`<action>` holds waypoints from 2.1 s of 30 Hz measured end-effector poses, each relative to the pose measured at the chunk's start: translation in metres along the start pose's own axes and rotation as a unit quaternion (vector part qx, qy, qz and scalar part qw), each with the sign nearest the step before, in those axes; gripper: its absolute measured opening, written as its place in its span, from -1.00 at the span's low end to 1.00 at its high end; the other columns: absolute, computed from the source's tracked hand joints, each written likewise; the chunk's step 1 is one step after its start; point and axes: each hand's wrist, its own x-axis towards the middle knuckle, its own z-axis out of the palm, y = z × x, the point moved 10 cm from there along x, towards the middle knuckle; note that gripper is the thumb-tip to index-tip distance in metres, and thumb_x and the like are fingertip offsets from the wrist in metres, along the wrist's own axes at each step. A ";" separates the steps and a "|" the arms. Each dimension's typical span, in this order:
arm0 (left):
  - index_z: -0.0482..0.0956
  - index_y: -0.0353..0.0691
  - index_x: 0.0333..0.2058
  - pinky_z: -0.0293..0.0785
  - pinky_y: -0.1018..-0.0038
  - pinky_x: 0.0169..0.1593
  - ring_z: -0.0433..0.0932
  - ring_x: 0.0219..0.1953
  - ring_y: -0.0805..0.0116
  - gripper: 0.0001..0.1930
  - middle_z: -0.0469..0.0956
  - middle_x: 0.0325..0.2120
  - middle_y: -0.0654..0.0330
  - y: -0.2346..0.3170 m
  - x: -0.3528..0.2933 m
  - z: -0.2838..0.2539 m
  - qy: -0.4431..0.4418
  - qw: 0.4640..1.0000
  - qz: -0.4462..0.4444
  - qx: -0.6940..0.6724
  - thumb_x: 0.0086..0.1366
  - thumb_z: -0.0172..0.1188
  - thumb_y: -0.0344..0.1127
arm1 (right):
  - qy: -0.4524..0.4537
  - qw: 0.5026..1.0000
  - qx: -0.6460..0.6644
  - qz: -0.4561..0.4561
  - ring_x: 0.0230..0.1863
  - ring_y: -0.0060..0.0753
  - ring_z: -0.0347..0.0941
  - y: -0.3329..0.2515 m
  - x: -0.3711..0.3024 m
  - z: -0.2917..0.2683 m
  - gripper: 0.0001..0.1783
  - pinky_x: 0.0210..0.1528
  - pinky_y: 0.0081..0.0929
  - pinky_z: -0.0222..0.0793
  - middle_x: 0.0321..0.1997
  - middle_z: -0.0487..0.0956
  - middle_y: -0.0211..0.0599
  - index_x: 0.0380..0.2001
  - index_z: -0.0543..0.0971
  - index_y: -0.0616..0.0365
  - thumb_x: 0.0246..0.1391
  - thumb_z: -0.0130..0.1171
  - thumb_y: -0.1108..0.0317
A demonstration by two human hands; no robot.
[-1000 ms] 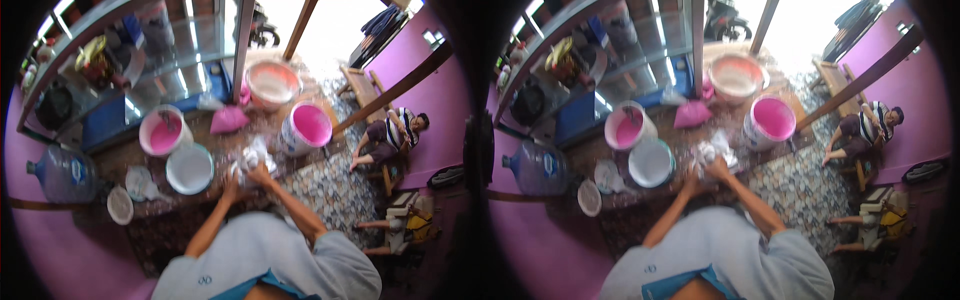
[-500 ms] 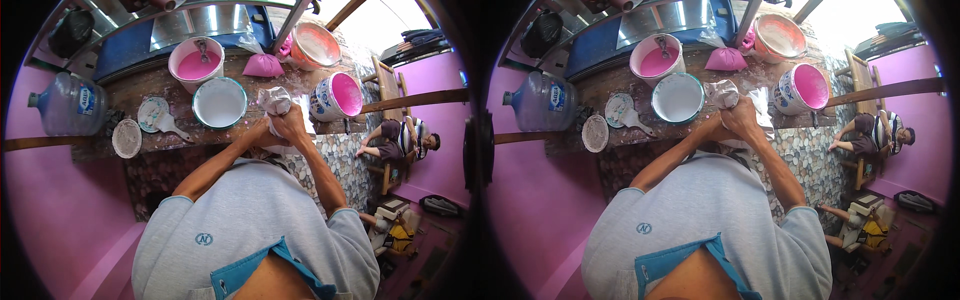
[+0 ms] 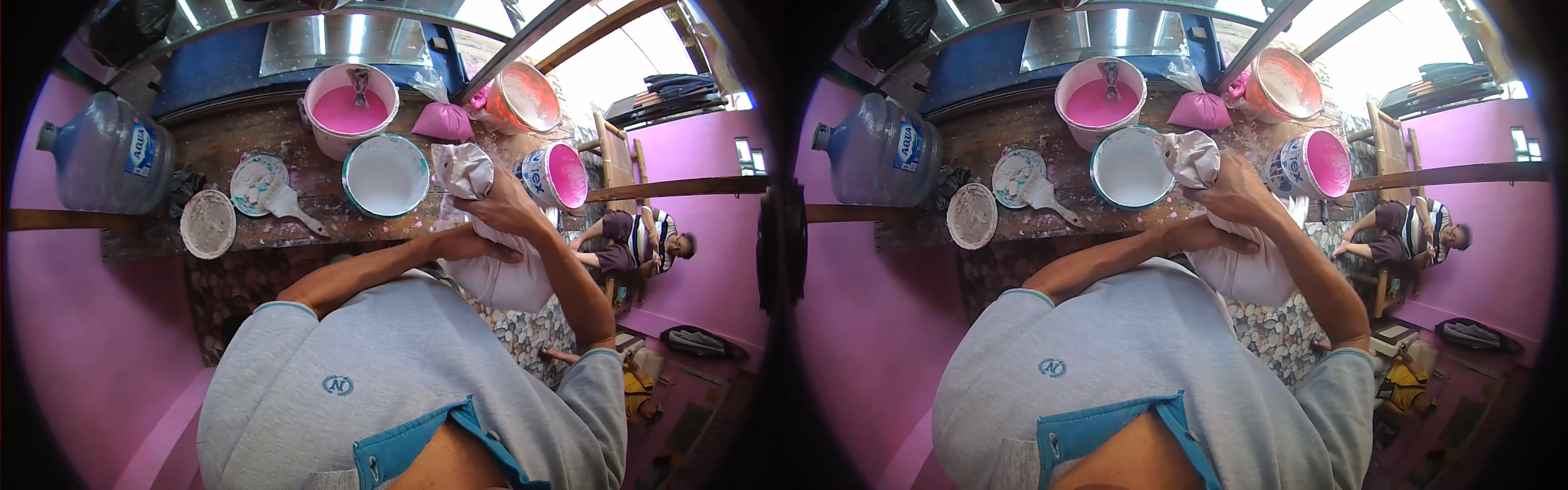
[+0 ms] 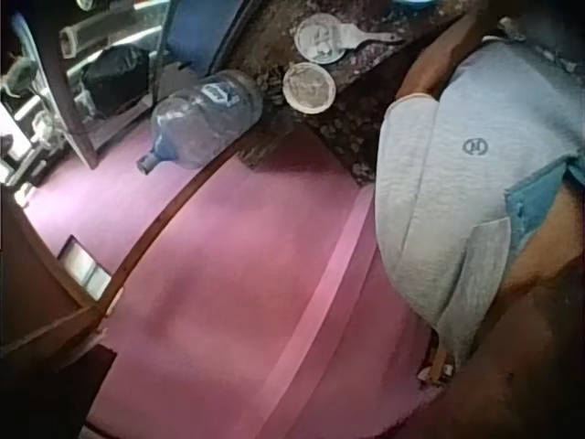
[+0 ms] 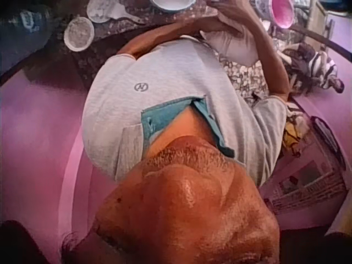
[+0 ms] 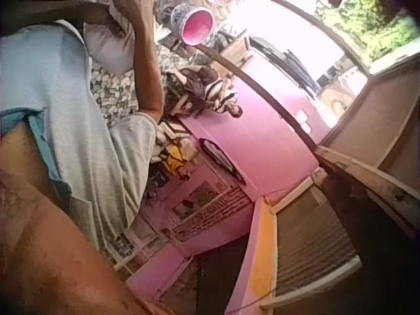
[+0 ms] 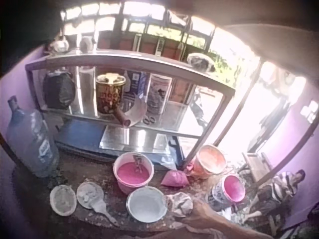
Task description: The person squeezes white paint from a plastic bag into a small blue bucket and then stirs the paint with a small wooden stick.
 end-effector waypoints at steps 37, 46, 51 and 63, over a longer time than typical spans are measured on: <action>0.39 -0.37 0.00 0.41 0.45 0.00 0.51 -0.14 0.41 -0.52 0.51 -0.14 0.12 -0.035 -0.052 -0.016 -0.077 0.904 -0.196 -0.372 0.16 0.21 -0.22 | 0.037 0.984 0.113 0.134 -0.34 -0.52 0.29 0.072 0.064 0.060 -0.32 -0.26 -0.46 0.24 -0.43 0.45 -0.27 -0.27 0.46 0.41 0.21 -0.23 -0.15; 0.39 -0.38 0.00 0.42 0.48 -0.01 0.52 -0.15 0.39 -0.53 0.51 -0.15 0.13 -0.040 -0.055 -0.023 -0.071 0.902 -0.200 -0.377 0.18 0.19 -0.22 | 0.008 0.980 0.108 0.168 -0.52 -0.56 0.27 0.043 0.066 0.067 -0.60 -0.45 -0.43 0.25 -0.61 0.40 -0.39 -0.51 0.44 0.26 0.20 -0.12 0.13; 0.36 -0.36 0.03 0.41 0.48 0.01 0.50 -0.11 0.38 -0.51 0.49 -0.12 0.11 -0.045 -0.052 -0.025 -0.065 0.907 -0.185 -0.374 0.18 0.18 -0.23 | -0.015 0.988 0.098 0.119 -0.49 -0.56 0.31 0.037 0.070 0.071 -0.65 -0.41 -0.44 0.28 -0.56 0.45 -0.37 -0.43 0.47 0.28 0.19 -0.13 0.19; 0.36 -0.37 0.03 0.37 0.48 0.05 0.49 -0.10 0.41 -0.53 0.49 -0.10 0.11 -0.039 -0.051 -0.030 -0.065 0.929 -0.152 -0.330 0.21 0.15 -0.22 | -0.007 1.000 -0.008 0.023 -0.07 -0.16 0.41 0.011 0.056 0.058 -0.42 0.02 -0.33 0.26 -0.09 0.45 0.00 -0.03 0.31 0.28 -0.07 0.16 0.15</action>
